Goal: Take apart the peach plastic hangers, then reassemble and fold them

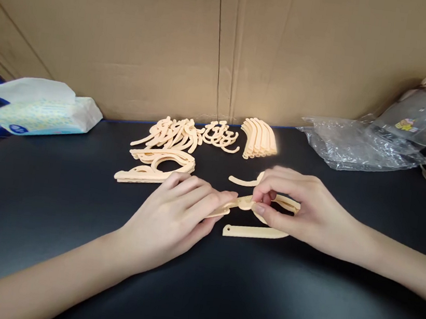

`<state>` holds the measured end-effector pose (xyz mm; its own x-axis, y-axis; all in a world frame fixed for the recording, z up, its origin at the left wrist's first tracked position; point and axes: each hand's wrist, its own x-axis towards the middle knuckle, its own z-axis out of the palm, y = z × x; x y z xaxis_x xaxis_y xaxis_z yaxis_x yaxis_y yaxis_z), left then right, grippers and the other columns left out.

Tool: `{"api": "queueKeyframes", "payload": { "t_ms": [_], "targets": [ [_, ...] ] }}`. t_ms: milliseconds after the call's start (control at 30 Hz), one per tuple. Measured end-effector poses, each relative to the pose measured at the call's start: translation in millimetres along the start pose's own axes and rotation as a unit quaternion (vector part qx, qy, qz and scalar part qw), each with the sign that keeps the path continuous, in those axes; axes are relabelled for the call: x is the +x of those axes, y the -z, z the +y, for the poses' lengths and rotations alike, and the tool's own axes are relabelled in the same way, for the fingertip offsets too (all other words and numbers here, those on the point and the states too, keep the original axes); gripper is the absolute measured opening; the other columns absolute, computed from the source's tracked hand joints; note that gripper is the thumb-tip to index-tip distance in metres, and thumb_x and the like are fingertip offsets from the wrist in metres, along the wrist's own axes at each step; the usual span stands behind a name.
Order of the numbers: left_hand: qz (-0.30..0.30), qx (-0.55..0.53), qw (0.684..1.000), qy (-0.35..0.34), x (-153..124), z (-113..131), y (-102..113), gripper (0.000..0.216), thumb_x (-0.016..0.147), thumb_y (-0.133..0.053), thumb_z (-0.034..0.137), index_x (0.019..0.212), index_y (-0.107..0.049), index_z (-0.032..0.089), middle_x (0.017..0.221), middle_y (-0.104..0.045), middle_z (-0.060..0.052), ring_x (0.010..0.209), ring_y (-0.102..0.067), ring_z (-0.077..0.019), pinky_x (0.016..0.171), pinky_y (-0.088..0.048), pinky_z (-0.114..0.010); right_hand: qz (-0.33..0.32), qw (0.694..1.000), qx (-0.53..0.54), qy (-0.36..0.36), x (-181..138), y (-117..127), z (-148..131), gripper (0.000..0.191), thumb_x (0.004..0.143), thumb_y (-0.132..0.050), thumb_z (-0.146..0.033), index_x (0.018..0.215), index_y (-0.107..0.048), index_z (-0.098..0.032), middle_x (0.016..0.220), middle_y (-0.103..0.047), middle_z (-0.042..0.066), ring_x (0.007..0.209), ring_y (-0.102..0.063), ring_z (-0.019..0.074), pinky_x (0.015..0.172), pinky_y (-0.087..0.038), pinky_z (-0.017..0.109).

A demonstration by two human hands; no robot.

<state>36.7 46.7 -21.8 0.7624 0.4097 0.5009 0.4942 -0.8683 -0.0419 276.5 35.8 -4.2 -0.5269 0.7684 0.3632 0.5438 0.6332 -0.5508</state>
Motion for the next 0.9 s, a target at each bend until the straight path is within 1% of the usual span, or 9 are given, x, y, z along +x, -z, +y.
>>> {"api": "queueKeyframes", "payload": {
  "t_ms": [133,233,333,433,467,567,700,800,900],
  "targets": [
    [0.006,-0.003,1.0,-0.019,-1,1,0,0.026,0.093,-0.053,0.009,0.118,-0.055,0.014,0.092,-0.068,-0.001,0.083,-0.057,-0.0165,0.075,-0.039,-0.031,-0.012,1.0,-0.002,0.026,-1,-4,-3,0.012,0.091,-0.055,-0.021,0.082,-0.062,-0.017,0.073,-0.058,-0.001,0.072,-0.051,0.0114,0.068,-0.039,0.026],
    [-0.009,-0.012,1.0,-0.023,-2,1,1,0.025,0.093,-0.051,0.007,0.116,-0.054,0.015,0.094,-0.067,-0.002,0.08,-0.055,-0.0164,0.071,-0.038,-0.03,-0.009,0.998,-0.026,0.057,-2,-5,-5,0.016,0.094,-0.051,-0.02,0.083,-0.062,-0.017,0.07,-0.056,-0.001,0.068,-0.048,0.0116,0.068,-0.037,0.027],
    [-0.018,-0.012,1.0,-0.008,-3,1,2,0.021,0.093,-0.045,0.007,0.111,-0.054,0.014,0.092,-0.062,-0.004,0.078,-0.053,-0.0174,0.069,-0.038,-0.03,-0.012,0.993,-0.076,0.087,-3,-3,-5,0.019,0.095,-0.051,-0.025,0.081,-0.062,-0.017,0.069,-0.056,-0.001,0.065,-0.047,0.0123,0.068,-0.037,0.028],
    [-0.005,-0.003,1.0,0.026,-3,2,3,0.02,0.093,-0.039,0.007,0.107,-0.053,0.014,0.09,-0.058,-0.005,0.078,-0.053,-0.0175,0.069,-0.04,-0.029,-0.053,0.979,-0.151,0.127,-6,-1,-4,0.023,0.092,-0.057,-0.034,0.081,-0.063,-0.016,0.076,-0.062,0.002,0.07,-0.052,0.0143,0.072,-0.037,0.03],
    [-0.005,-0.001,0.999,0.04,-3,2,3,0.019,0.094,-0.038,0.008,0.105,-0.053,0.014,0.09,-0.058,-0.005,0.079,-0.054,-0.0173,0.068,-0.041,-0.028,-0.068,0.972,-0.175,0.143,-7,-1,-4,0.023,0.092,-0.058,-0.035,0.081,-0.064,-0.016,0.078,-0.062,0.002,0.072,-0.053,0.0149,0.072,-0.038,0.03],
    [-0.001,-0.007,0.997,0.079,-3,3,2,0.017,0.097,-0.037,0.014,0.102,-0.053,0.016,0.088,-0.057,-0.003,0.077,-0.056,-0.015,0.064,-0.04,-0.025,-0.103,0.957,-0.207,0.177,-11,-3,-6,0.017,0.092,-0.057,-0.027,0.081,-0.064,-0.017,0.079,-0.062,0.002,0.075,-0.054,0.0151,0.072,-0.037,0.029],
    [-0.003,-0.018,0.996,0.092,-4,4,2,0.015,0.098,-0.041,0.025,0.097,-0.054,0.018,0.084,-0.056,0.0,0.069,-0.055,-0.0128,0.058,-0.038,-0.024,-0.136,0.943,-0.227,0.202,-14,-8,-12,0.02,0.094,-0.049,-0.017,0.076,-0.059,-0.017,0.075,-0.058,0.001,0.07,-0.051,0.0151,0.068,-0.037,0.03],
    [-0.021,-0.023,0.995,0.093,-4,3,2,0.018,0.098,-0.042,0.031,0.094,-0.054,0.018,0.081,-0.055,0.001,0.065,-0.053,-0.0125,0.056,-0.037,-0.025,-0.129,0.926,-0.268,0.233,-16,-10,-16,0.021,0.094,-0.045,-0.012,0.079,-0.058,-0.017,0.071,-0.056,0.001,0.064,-0.048,0.0155,0.064,-0.036,0.031],
    [-0.024,-0.032,0.994,0.106,-4,1,2,0.018,0.099,-0.042,0.031,0.094,-0.054,0.018,0.081,-0.056,0.001,0.066,-0.053,-0.0122,0.055,-0.036,-0.025,-0.107,0.916,-0.297,0.246,-18,-10,-17,0.019,0.094,-0.043,-0.011,0.086,-0.06,-0.015,0.068,-0.055,0.001,0.06,-0.048,0.0156,0.06,-0.035,0.032]
  ]
}}
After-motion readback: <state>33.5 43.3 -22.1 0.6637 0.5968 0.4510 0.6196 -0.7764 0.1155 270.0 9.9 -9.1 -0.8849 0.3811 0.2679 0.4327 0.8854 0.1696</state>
